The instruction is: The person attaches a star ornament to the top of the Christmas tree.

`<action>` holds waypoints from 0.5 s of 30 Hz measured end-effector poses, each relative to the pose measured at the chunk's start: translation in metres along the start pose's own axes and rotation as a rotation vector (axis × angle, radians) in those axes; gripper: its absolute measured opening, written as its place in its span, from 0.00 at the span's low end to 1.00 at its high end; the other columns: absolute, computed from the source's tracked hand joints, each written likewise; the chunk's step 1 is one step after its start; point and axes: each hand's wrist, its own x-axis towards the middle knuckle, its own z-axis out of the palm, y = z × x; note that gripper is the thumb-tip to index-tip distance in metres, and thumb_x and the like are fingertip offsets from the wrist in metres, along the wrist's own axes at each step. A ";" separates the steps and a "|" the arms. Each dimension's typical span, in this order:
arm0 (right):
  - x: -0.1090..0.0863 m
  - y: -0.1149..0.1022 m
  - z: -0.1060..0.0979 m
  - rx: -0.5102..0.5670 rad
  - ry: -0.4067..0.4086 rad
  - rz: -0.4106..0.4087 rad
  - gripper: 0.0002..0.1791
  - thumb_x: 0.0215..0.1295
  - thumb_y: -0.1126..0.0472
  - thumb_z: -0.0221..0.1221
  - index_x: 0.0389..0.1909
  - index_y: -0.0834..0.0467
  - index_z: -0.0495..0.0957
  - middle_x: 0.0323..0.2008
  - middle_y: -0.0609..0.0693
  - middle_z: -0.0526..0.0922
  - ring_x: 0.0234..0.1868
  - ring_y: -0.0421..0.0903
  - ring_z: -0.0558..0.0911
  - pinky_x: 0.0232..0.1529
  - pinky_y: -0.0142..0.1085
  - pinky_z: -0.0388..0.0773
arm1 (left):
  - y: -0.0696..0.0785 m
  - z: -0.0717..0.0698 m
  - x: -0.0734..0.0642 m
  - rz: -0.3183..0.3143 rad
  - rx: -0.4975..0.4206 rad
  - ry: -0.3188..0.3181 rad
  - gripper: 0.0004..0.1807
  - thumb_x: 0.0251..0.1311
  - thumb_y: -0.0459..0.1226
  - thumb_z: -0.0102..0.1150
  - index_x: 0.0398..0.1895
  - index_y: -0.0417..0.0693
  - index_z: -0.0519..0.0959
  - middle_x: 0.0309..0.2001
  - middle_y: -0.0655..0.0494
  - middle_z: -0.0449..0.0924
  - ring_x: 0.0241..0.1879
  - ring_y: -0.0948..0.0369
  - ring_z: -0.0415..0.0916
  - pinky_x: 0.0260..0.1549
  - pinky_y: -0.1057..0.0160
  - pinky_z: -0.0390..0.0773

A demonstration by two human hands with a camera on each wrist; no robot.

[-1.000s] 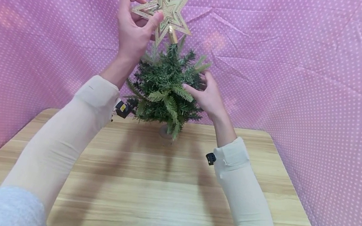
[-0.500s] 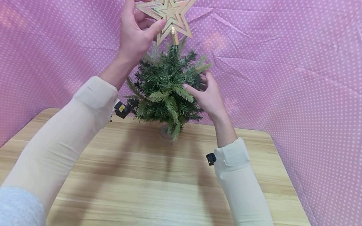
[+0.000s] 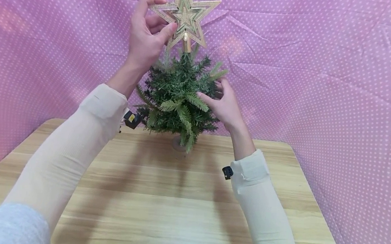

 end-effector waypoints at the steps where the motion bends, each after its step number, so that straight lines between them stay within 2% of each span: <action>1: 0.000 0.000 0.000 -0.004 0.002 0.002 0.46 0.69 0.57 0.65 0.80 0.56 0.49 0.75 0.63 0.56 0.73 0.59 0.63 0.71 0.50 0.66 | 0.000 0.000 -0.001 -0.003 0.017 -0.004 0.22 0.61 0.21 0.63 0.56 0.45 0.73 0.39 0.42 0.86 0.32 0.52 0.82 0.35 0.63 0.83; 7: 0.001 0.001 0.001 -0.015 0.008 0.018 0.46 0.69 0.56 0.65 0.80 0.57 0.48 0.76 0.62 0.55 0.74 0.59 0.61 0.71 0.51 0.65 | -0.003 -0.001 -0.005 0.001 0.125 -0.058 0.24 0.61 0.24 0.66 0.60 0.46 0.73 0.35 0.43 0.85 0.29 0.55 0.79 0.31 0.64 0.78; 15: 0.000 0.000 0.002 -0.014 0.005 0.027 0.47 0.70 0.56 0.65 0.80 0.56 0.47 0.76 0.62 0.55 0.74 0.59 0.61 0.72 0.50 0.64 | -0.004 -0.002 -0.008 0.030 0.130 -0.062 0.24 0.61 0.24 0.66 0.58 0.45 0.73 0.31 0.43 0.83 0.28 0.55 0.79 0.31 0.65 0.79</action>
